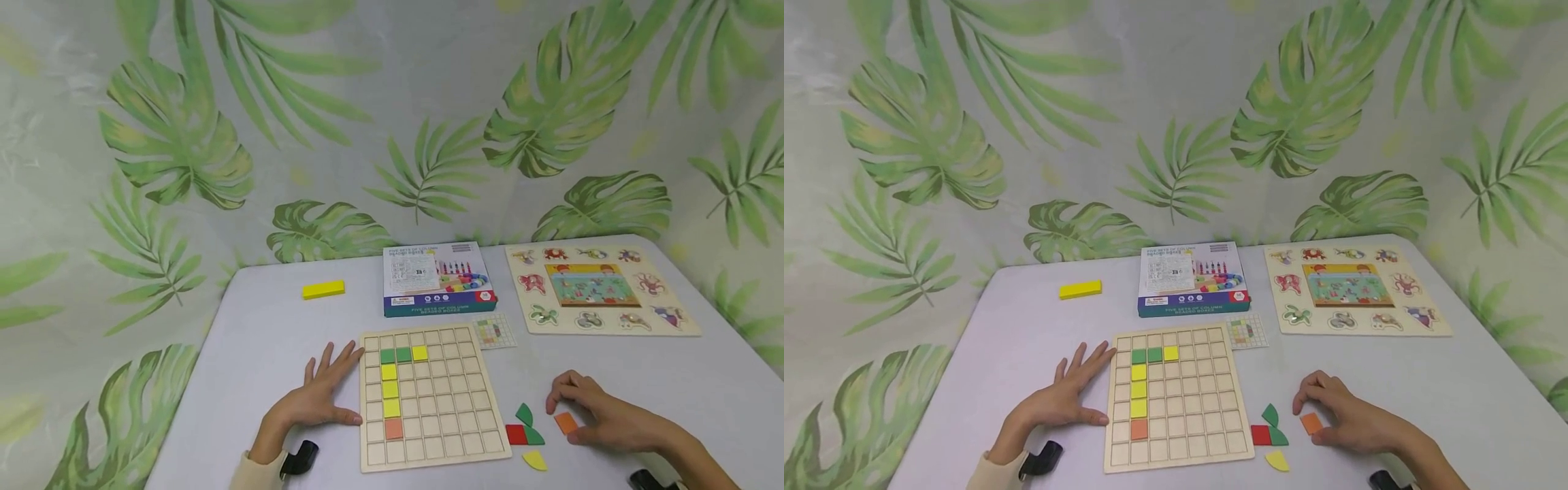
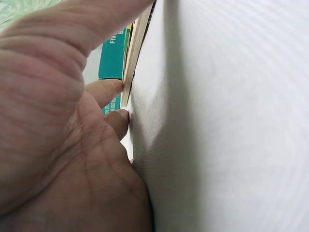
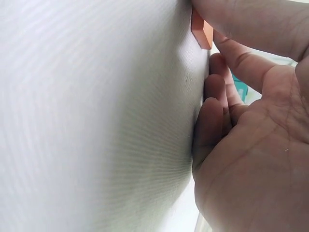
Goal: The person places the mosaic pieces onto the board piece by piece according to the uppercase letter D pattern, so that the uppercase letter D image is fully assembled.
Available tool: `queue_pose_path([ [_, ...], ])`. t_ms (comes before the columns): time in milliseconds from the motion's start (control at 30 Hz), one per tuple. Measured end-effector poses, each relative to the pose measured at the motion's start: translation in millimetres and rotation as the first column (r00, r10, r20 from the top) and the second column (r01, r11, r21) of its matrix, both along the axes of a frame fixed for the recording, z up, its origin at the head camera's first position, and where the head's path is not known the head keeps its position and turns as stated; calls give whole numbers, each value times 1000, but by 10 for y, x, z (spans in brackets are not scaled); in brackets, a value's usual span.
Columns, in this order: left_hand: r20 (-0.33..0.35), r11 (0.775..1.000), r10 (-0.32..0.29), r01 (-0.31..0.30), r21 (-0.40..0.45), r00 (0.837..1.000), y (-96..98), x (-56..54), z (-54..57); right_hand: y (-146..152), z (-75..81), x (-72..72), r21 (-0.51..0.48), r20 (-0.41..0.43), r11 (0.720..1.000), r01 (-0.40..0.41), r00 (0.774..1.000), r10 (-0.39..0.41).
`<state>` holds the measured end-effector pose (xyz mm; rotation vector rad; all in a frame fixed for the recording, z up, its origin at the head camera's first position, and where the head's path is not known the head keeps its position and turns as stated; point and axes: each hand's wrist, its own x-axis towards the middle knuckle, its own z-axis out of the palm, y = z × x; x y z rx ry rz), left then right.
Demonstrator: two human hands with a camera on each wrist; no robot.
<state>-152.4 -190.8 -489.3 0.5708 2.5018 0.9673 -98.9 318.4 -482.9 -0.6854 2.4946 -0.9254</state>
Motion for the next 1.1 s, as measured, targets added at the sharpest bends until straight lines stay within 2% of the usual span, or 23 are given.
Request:
queue_pose_path([
  [133,0,1000,4,-4,1,1000,-2,-10,8,-4,8,2,-15,-37,1000,-17,999,17],
  [367,-7,1000,11,-11,-6,1000,0,-14,-3,-10,3,-2,-22,-19,1000,-9,1000,8],
  [600,-1,1000,9,-9,-3,1000,1,-8,-9,-19,-31,42,-43,-61,999,-17,998,14],
  [733,-2,1000,7,-7,-9,1000,4,-2,-17,-21,-34,60,-30,-52,1000,-5,999,4],
  [967,-5,1000,12,-12,-9,1000,7,-1,3,-29,-17,65,-32,-129,999,-25,991,20],
  [1100,-5,1000,16,-16,-12,1000,6,-5,2,-60,10,50,4,-129,1000,-5,992,6],
])
